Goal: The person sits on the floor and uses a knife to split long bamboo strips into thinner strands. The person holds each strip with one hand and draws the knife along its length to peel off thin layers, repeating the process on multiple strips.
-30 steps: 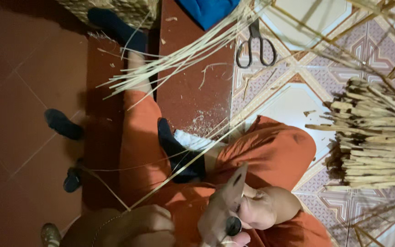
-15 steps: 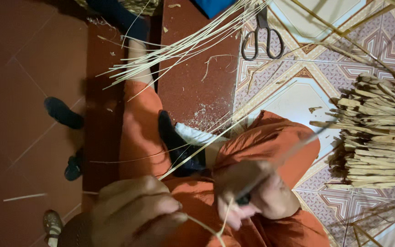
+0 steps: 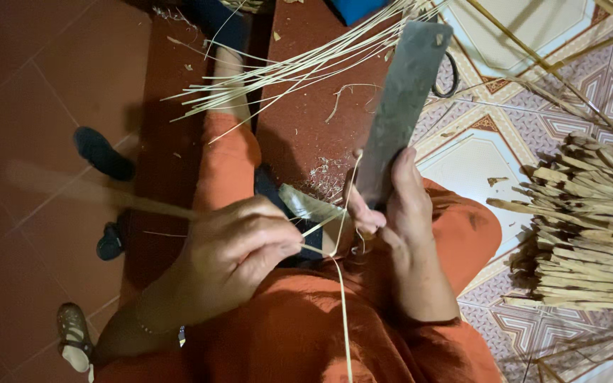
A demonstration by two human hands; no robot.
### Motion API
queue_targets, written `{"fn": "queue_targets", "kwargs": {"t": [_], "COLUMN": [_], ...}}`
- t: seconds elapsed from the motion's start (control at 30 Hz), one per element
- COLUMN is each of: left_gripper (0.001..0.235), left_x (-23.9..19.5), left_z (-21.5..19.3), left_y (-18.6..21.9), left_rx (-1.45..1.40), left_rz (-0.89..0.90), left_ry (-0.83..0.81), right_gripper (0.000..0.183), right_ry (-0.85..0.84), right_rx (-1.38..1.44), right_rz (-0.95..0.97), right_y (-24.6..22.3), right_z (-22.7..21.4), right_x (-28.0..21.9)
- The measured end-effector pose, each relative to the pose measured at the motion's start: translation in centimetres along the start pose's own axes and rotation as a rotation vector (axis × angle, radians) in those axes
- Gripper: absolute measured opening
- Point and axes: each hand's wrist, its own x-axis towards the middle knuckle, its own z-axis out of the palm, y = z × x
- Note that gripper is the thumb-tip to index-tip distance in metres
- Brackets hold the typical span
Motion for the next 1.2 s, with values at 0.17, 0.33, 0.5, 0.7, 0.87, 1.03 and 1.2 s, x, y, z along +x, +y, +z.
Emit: {"fn": "queue_targets", "kwargs": {"t": [0.17,0.33,0.5,0.7,0.87,1.03,1.2], "left_gripper": [0.009,0.004,0.004,0.008,0.006,0.007,0.011], "left_x": [0.0,-0.3,-0.8,-2.1,-2.4,-1.4,-0.9], "left_z": [0.2,-0.2,0.0,-0.2,-0.1,0.4,1.3], "left_y": [-0.7,-1.4,-3.2,-5.0,-5.2,-5.3,-5.1], "left_rx": [-0.016,0.02,-0.058,-0.197,-0.125,0.081,-0.065], "left_rz": [-0.081,-0.134,-0.272,-0.479,-0.324,-0.209,-0.267], "left_ry": [0.008,0.022,0.011,0.032,0.138,0.133,0.107], "right_gripper": [0.058,0.061,0.053,0.063,0.077,0.073,0.066], "right_ry": [0.063,0.133,0.164,0.003,-0.489,-0.549,-0.445], "right_rx": [-0.066,-0.067,-0.062,0.041,0.219,-0.158,-0.383], "right_rz": [0.003,-0.01,-0.014,-0.071,-0.078,0.098,0.0], "right_y": [0.1,0.4,1.5,0.8,0.5,2.5,2.8], "right_z": [-0.6,-2.5,-4.8,-6.5,-6.2,-3.4,-0.7], "right_x": [2.3,4.5,6.6,6.7,3.6,1.3,-0.3]}}
